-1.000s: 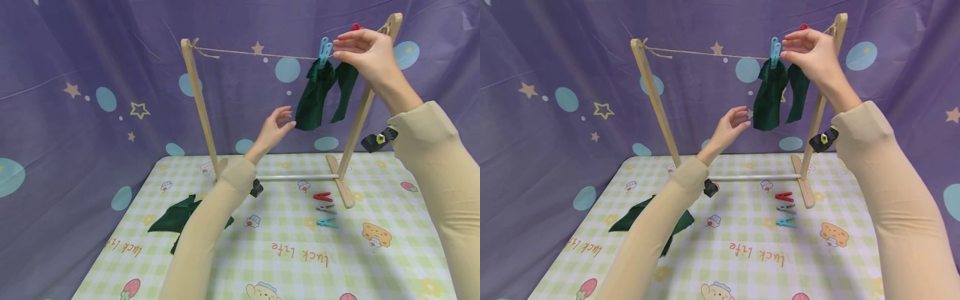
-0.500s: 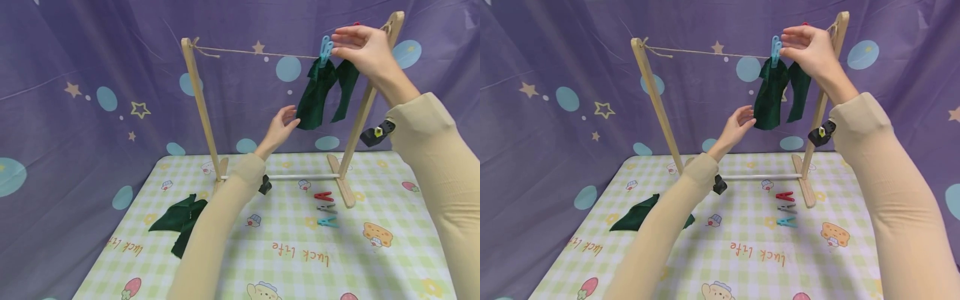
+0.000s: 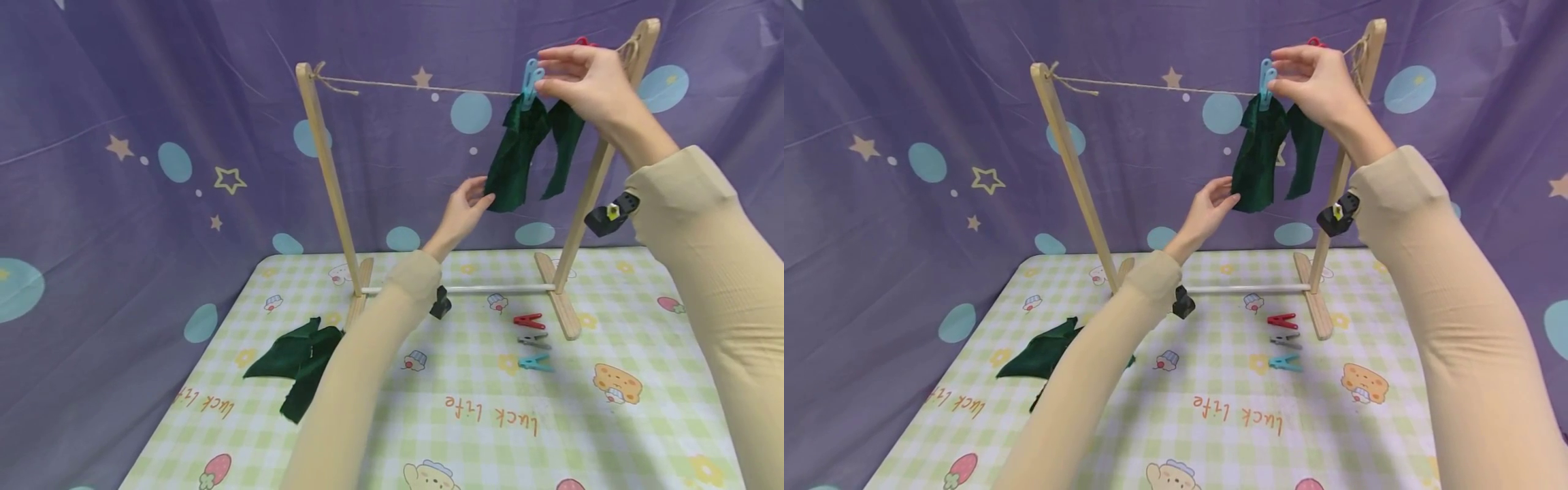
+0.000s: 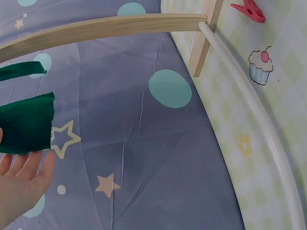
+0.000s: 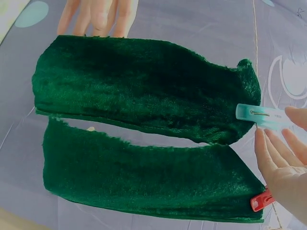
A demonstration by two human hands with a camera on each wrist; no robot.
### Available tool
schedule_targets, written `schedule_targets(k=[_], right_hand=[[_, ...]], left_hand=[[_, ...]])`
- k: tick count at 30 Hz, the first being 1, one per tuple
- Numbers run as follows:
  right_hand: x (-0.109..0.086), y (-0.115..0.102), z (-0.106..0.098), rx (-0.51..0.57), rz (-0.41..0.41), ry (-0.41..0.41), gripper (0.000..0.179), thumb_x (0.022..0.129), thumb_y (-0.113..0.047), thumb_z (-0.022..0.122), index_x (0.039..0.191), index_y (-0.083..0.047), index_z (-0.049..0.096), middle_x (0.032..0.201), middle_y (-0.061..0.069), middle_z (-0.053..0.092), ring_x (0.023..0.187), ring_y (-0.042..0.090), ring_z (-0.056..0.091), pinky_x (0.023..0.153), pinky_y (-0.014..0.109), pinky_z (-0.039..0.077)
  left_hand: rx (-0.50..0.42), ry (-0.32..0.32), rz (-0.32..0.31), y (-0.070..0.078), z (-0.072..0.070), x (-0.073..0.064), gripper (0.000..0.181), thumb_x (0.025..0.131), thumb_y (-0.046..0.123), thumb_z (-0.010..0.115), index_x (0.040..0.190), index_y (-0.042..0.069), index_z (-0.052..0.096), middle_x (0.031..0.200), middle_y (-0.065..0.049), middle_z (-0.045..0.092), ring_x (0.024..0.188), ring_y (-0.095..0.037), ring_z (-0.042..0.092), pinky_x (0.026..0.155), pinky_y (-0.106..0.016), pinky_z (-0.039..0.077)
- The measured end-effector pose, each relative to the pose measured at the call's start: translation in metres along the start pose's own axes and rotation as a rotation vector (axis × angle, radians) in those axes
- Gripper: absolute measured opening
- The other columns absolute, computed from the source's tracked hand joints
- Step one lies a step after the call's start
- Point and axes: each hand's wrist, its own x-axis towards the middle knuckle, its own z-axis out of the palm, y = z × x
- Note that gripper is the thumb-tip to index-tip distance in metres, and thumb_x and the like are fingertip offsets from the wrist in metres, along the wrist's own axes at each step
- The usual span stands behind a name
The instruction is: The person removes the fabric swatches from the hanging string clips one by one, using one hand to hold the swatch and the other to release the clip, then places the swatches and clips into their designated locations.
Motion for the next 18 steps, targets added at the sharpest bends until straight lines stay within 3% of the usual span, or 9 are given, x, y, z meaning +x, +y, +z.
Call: schedule_targets(k=[6,11,18], right_hand=[[0.0,-0.001,0.001,0.017,-0.01,-0.001,0.044,0.083,-0.013,0.062,0.125,-0.007,0.05,0.11,-0.002,0.059,0.087,0.003,0.056,0.081,0.008,0.041],[-0.001,-0.001,0.003,0.006,-0.01,0.006,0.043,0.083,-0.015,0.062,0.124,-0.008,0.051,0.108,-0.003,0.06,0.087,0.004,0.056,0.082,0.011,0.042],[-0.002,-0.001,0.003,0.02,-0.003,0.013,0.042,0.083,-0.015,0.062,0.123,-0.009,0.052,0.106,-0.003,0.06,0.087,0.005,0.056,0.082,0.01,0.042]], left_hand=[[0.018,0.094,-0.019,0.007,0.005,-0.003,0.034,0.087,0.013,0.057,0.119,0.001,0.053,0.107,-0.014,0.061,0.095,-0.022,0.059,0.076,-0.019,0.047],[0.027,0.131,-0.036,0.003,0.009,-0.001,0.03,0.086,0.013,0.058,0.113,0.001,0.057,0.107,-0.013,0.062,0.095,-0.02,0.06,0.075,-0.018,0.048],[-0.024,0.172,-0.037,0.004,0.011,-0.002,0.021,0.085,0.011,0.06,0.102,-0.002,0.063,0.095,-0.014,0.066,0.076,-0.02,0.063,0.062,-0.018,0.049]])
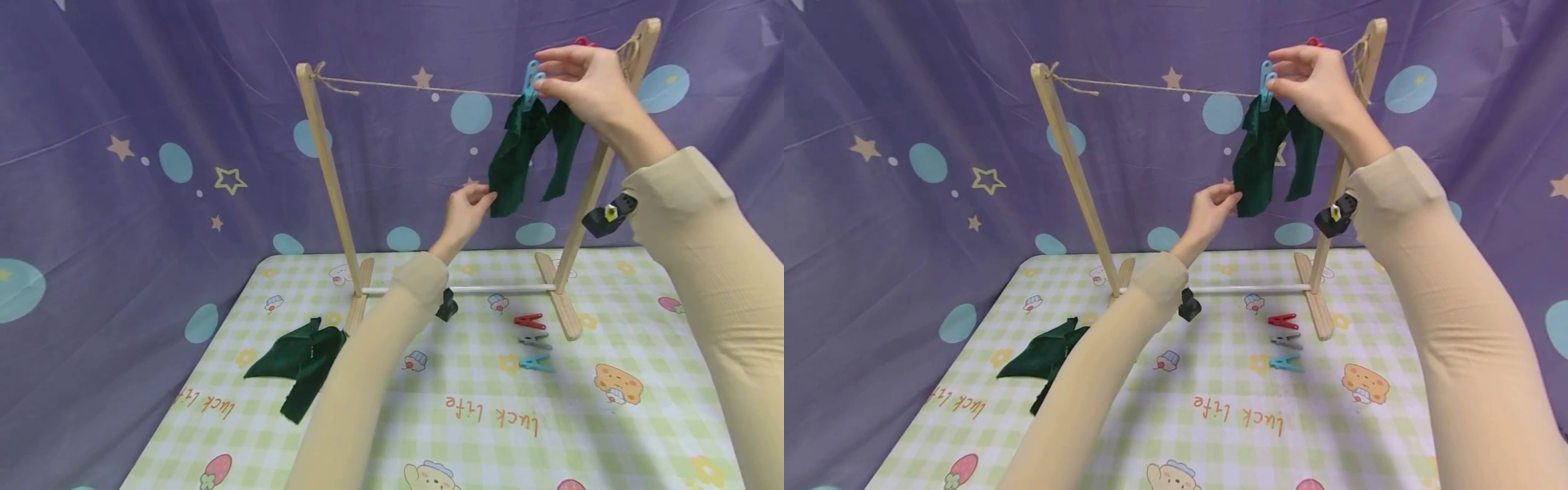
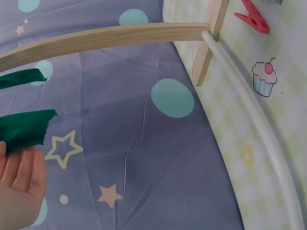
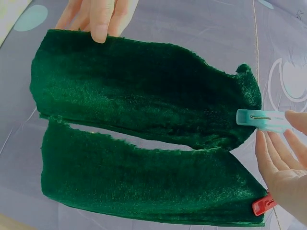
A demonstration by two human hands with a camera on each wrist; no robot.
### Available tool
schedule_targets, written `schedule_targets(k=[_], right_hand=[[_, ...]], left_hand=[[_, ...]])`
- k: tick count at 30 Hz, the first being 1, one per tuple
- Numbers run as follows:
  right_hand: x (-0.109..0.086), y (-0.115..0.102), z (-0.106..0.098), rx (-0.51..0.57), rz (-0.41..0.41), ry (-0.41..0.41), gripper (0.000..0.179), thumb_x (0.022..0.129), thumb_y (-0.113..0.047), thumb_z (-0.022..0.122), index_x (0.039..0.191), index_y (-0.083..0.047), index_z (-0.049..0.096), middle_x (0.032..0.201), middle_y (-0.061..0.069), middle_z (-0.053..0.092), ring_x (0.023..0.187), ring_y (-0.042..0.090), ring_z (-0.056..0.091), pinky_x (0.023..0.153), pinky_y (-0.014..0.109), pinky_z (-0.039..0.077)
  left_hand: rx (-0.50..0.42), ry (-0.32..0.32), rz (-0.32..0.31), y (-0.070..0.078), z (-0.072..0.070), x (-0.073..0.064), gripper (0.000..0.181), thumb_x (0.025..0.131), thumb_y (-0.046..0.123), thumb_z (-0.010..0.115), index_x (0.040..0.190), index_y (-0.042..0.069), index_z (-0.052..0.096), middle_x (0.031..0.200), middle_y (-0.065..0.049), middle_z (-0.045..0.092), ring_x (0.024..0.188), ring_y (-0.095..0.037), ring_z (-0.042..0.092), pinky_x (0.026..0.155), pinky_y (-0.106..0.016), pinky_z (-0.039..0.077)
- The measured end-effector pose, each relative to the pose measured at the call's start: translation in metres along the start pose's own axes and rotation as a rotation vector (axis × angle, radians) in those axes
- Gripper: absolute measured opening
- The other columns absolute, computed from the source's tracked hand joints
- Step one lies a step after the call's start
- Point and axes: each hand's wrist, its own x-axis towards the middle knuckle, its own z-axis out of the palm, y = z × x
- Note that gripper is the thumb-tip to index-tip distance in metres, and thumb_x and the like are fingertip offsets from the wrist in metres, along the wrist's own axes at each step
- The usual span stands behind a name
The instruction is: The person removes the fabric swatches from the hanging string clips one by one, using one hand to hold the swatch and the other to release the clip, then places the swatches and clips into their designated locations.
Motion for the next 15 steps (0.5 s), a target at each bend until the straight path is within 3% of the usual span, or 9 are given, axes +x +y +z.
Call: schedule_targets(k=[4,11,15], right_hand=[[-0.0005,0.0,-0.0005,0.006,0.007,0.001,0.043,0.082,-0.015,0.064,0.123,-0.009,0.053,0.105,-0.004,0.06,0.086,0.005,0.056,0.082,0.011,0.042],[-0.0025,-0.0001,-0.001,-0.008,0.022,0.005,0.045,0.081,-0.017,0.065,0.123,-0.01,0.053,0.106,-0.004,0.059,0.087,0.004,0.056,0.099,0.024,0.033],[-0.0038,-0.0004,-0.0014,-0.029,0.022,0.023,0.043,0.08,-0.017,0.066,0.121,-0.009,0.055,0.103,-0.006,0.059,0.091,0.005,0.055,0.101,0.025,0.031]], left_hand=[[-0.011,0.013,-0.008,-0.0012,0.0002,-0.0005,0.021,0.084,0.01,0.06,0.101,-0.002,0.064,0.093,-0.013,0.067,0.067,-0.019,0.062,0.06,-0.02,0.05],[-0.08,0.029,0.015,-0.0004,-0.0029,-0.0027,0.019,0.083,0.005,0.06,0.098,-0.006,0.063,0.091,-0.018,0.066,0.06,-0.018,0.059,0.064,-0.035,0.053],[-0.079,0.034,0.024,0.0009,-0.0059,-0.0045,0.019,0.083,0.005,0.061,0.098,-0.005,0.064,0.09,-0.018,0.066,0.057,-0.015,0.057,0.059,-0.028,0.052]])
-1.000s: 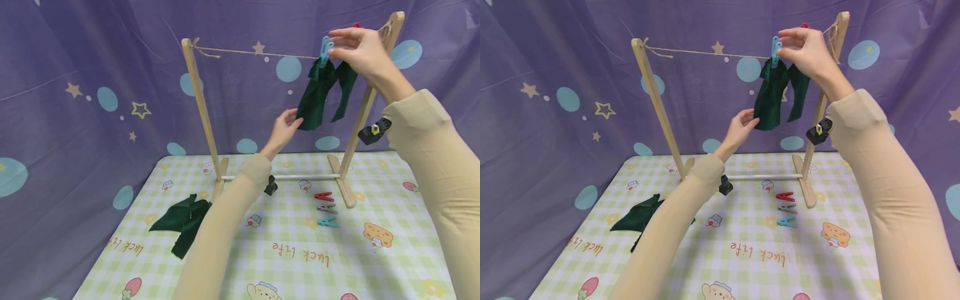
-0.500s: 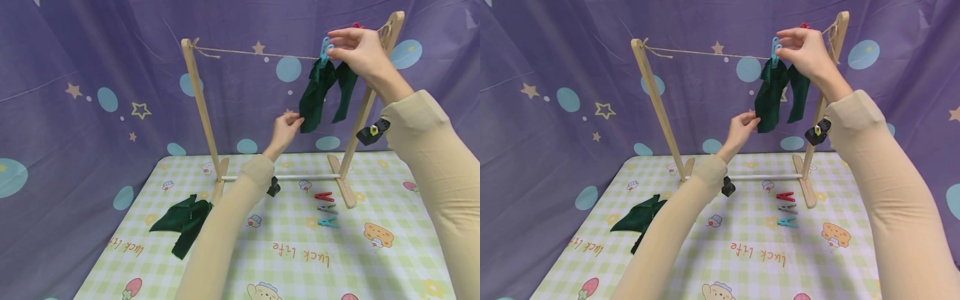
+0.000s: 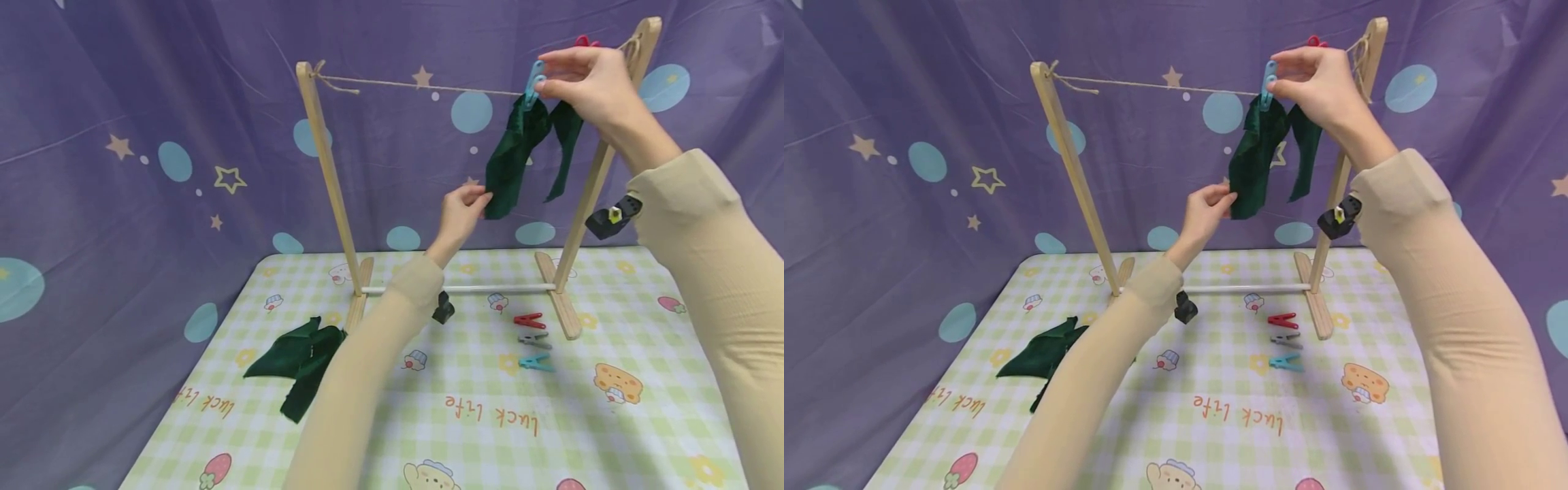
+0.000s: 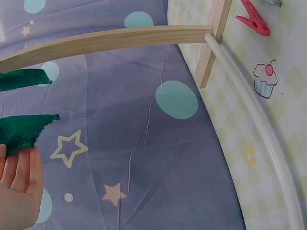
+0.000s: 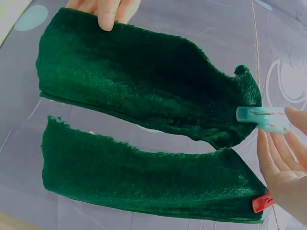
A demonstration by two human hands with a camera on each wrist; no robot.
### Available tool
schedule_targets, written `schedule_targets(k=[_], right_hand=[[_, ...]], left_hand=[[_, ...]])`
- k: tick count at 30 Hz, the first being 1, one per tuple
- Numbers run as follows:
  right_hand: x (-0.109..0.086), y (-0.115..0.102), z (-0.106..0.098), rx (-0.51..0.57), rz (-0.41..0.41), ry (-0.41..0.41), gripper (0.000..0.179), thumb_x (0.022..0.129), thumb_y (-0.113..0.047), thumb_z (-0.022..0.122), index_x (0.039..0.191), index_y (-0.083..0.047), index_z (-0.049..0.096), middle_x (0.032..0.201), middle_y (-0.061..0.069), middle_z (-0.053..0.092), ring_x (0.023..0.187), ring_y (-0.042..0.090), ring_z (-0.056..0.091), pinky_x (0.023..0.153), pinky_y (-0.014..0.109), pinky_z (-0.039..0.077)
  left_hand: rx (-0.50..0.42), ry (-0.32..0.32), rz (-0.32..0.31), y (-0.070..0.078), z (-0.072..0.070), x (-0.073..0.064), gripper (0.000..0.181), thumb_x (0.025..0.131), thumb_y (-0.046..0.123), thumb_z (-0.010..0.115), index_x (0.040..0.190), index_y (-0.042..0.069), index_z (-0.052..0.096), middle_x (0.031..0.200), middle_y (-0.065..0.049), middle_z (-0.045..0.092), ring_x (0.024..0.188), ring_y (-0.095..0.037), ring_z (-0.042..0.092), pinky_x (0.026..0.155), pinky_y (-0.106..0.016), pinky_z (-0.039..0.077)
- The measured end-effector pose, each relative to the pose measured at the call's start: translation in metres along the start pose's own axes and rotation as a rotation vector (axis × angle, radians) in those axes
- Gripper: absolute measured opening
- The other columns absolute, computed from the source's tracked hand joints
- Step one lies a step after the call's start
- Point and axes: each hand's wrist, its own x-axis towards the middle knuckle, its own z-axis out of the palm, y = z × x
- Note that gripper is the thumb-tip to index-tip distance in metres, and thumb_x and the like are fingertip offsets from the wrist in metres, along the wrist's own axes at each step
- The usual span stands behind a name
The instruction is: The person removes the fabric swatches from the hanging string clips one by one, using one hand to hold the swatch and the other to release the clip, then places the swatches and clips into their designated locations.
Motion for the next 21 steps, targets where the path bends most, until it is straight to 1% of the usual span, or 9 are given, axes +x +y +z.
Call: schedule_targets(k=[3,5,9,12,16,17,21], right_hand=[[-0.001,-0.0003,-0.0001,-0.005,0.002,0.022,0.042,0.078,-0.017,0.068,0.118,-0.008,0.057,0.1,-0.007,0.059,0.094,0.005,0.054,0.099,0.023,0.032],[-0.0019,-0.0004,-0.0002,0.004,0.002,0.037,0.041,0.077,-0.017,0.068,0.116,-0.007,0.058,0.098,-0.007,0.06,0.093,0.005,0.054,0.098,0.021,0.033],[-0.0033,-0.0008,-0.0008,0.032,0.005,0.063,0.041,0.076,-0.017,0.07,0.113,-0.006,0.059,0.095,-0.007,0.061,0.089,0.004,0.056,0.093,0.017,0.037],[-0.0046,-0.0009,-0.0007,0.032,0.007,0.074,0.04,0.075,-0.017,0.07,0.112,-0.006,0.06,0.094,-0.007,0.061,0.087,0.004,0.056,0.093,0.017,0.037],[-0.0065,-0.0009,-0.0008,0.029,0.003,0.09,0.038,0.075,-0.017,0.07,0.109,-0.005,0.061,0.091,-0.007,0.061,0.084,0.004,0.056,0.091,0.017,0.039],[-0.0067,-0.0011,-0.0009,0.035,0.001,0.096,0.037,0.074,-0.017,0.071,0.108,-0.006,0.062,0.091,-0.007,0.061,0.084,0.004,0.057,0.09,0.016,0.039],[-0.0075,-0.0017,-0.0014,0.059,-0.012,0.11,0.032,0.073,-0.017,0.072,0.102,-0.007,0.065,0.091,-0.006,0.062,0.084,0.005,0.058,0.09,0.016,0.04]], left_hand=[[0.004,-0.001,0.007,0.0014,-0.0019,-0.0016,0.019,0.083,0.006,0.061,0.099,-0.005,0.064,0.091,-0.017,0.066,0.056,-0.013,0.056,0.055,-0.022,0.05],[-0.002,-0.003,0.013,0.0018,-0.0026,-0.0021,0.02,0.083,0.006,0.061,0.099,-0.005,0.063,0.091,-0.017,0.066,0.055,-0.013,0.056,0.056,-0.024,0.051],[-0.019,-0.012,0.026,0.0026,-0.0034,-0.0034,0.02,0.083,0.005,0.061,0.099,-0.006,0.063,0.091,-0.019,0.065,0.056,-0.015,0.058,0.059,-0.03,0.053],[-0.034,-0.013,0.032,0.0026,-0.0034,-0.0045,0.02,0.083,0.004,0.061,0.099,-0.007,0.063,0.09,-0.021,0.065,0.055,-0.016,0.058,0.061,-0.034,0.053],[-0.06,-0.008,0.034,0.0025,-0.0029,-0.0057,0.019,0.082,0.003,0.061,0.098,-0.008,0.063,0.089,-0.022,0.065,0.054,-0.013,0.057,0.063,-0.039,0.053],[-0.063,-0.006,0.035,0.0026,-0.003,-0.0059,0.019,0.082,0.002,0.061,0.098,-0.008,0.063,0.089,-0.022,0.065,0.054,-0.012,0.056,0.063,-0.039,0.053],[-0.058,0.0,0.034,0.0032,-0.0044,-0.0061,0.019,0.082,0.003,0.062,0.097,-0.007,0.063,0.088,-0.021,0.065,0.055,-0.012,0.057,0.058,-0.03,0.053]])
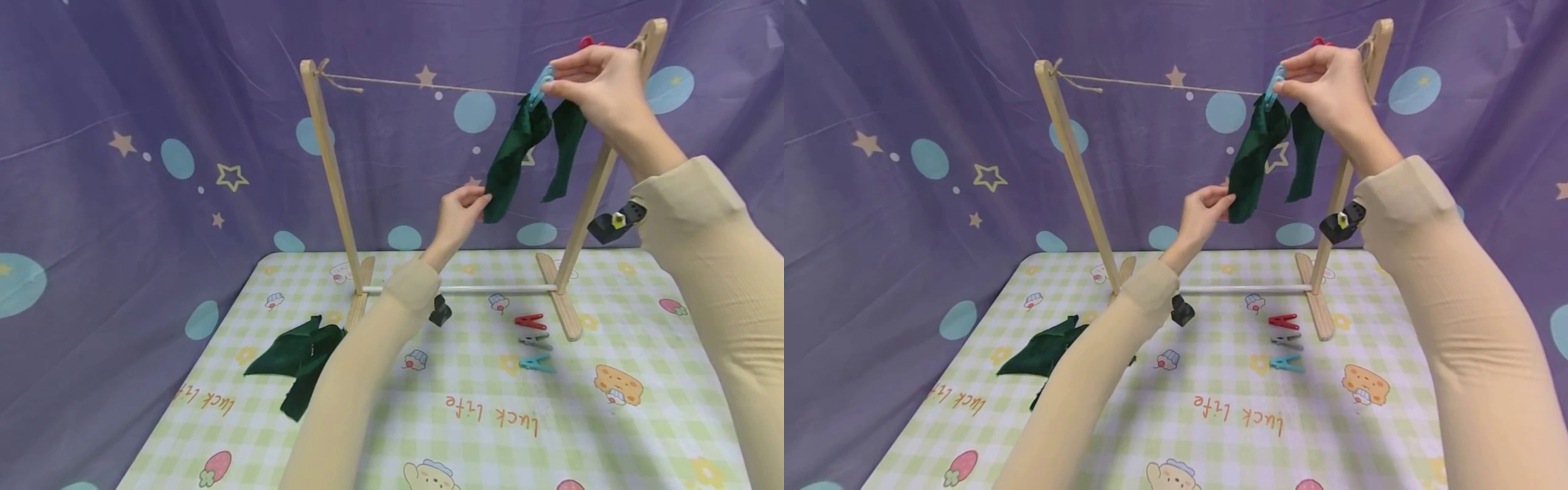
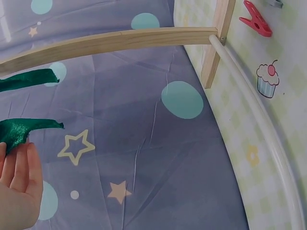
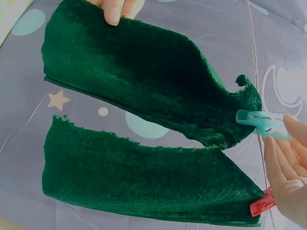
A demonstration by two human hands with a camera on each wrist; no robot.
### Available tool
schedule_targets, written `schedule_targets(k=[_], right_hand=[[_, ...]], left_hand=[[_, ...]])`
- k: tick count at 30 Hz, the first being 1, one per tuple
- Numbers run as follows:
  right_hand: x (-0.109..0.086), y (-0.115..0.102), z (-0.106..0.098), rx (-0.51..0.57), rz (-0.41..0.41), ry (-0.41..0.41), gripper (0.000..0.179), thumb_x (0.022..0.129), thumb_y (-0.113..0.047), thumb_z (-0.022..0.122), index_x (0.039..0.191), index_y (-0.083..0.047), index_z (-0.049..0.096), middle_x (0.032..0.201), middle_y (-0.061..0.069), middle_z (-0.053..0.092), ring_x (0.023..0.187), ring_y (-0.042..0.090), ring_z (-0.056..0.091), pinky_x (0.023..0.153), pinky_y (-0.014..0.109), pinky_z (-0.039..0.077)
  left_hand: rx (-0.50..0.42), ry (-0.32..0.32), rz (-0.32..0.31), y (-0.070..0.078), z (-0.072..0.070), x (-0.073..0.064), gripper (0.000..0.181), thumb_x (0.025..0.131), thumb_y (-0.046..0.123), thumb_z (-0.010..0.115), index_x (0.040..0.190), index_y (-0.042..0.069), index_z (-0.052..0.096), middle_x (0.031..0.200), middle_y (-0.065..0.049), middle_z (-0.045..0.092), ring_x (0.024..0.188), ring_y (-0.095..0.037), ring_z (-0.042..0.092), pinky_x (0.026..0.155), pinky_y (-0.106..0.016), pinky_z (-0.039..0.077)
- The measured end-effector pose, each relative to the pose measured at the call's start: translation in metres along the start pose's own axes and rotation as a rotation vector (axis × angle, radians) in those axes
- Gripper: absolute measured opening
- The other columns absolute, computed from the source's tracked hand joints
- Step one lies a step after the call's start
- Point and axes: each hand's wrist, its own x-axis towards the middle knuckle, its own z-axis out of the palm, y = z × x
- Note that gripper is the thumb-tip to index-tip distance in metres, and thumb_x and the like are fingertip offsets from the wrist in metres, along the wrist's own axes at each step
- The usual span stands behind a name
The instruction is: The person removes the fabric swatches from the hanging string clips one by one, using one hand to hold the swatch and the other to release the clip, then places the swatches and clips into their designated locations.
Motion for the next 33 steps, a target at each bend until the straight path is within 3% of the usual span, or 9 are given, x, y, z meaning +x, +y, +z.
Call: schedule_targets(k=[6,14,23,27,33], right_hand=[[-0.001,0.0,0.0,0.01,-0.03,0.013,0.021,0.072,-0.017,0.072,0.092,-0.011,0.068,0.088,-0.006,0.063,0.082,0.005,0.058,0.094,0.019,0.037],[0.0,-0.002,-0.001,0.076,-0.049,0.035,0.026,0.07,-0.017,0.073,0.092,-0.004,0.069,0.077,-0.007,0.064,0.077,0.006,0.06,0.095,0.018,0.036],[0.001,-0.004,-0.004,0.271,-0.062,0.05,0.02,0.067,-0.008,0.075,0.084,0.0,0.069,0.074,0.0,0.066,0.069,0.01,0.062,0.077,0.014,0.046],[0.002,-0.004,-0.005,0.388,-0.063,0.061,0.017,0.064,-0.001,0.075,0.08,0.003,0.068,0.072,0.003,0.066,0.065,0.013,0.062,0.069,0.013,0.048],[0.003,-0.006,-0.008,0.465,-0.057,0.11,0.022,0.06,-0.001,0.078,0.079,0.005,0.068,0.071,0.006,0.066,0.061,0.015,0.063,0.057,0.013,0.047]], left_hand=[[0.008,-0.019,-0.019,0.001,-0.005,-0.001,0.02,0.082,0.005,0.062,0.098,-0.006,0.063,0.09,-0.02,0.065,0.062,-0.023,0.061,0.058,-0.027,0.053],[0.038,-0.027,-0.034,0.03,-0.011,-0.015,0.02,0.083,0.001,0.059,0.1,-0.01,0.061,0.092,-0.023,0.064,0.066,-0.029,0.06,0.057,-0.024,0.052],[0.031,-0.025,-0.024,0.035,-0.012,-0.016,0.02,0.082,0.0,0.06,0.099,-0.011,0.061,0.091,-0.024,0.063,0.063,-0.024,0.059,0.062,-0.033,0.053],[0.057,-0.027,-0.026,0.021,-0.013,-0.009,0.021,0.082,0.004,0.062,0.099,-0.009,0.062,0.092,-0.023,0.064,0.059,-0.014,0.056,0.058,-0.024,0.051],[0.146,-0.036,-0.005,0.001,-0.02,-0.005,0.02,0.082,0.011,0.063,0.098,-0.002,0.065,0.089,-0.016,0.066,0.075,-0.014,0.061,0.065,-0.014,0.047]])
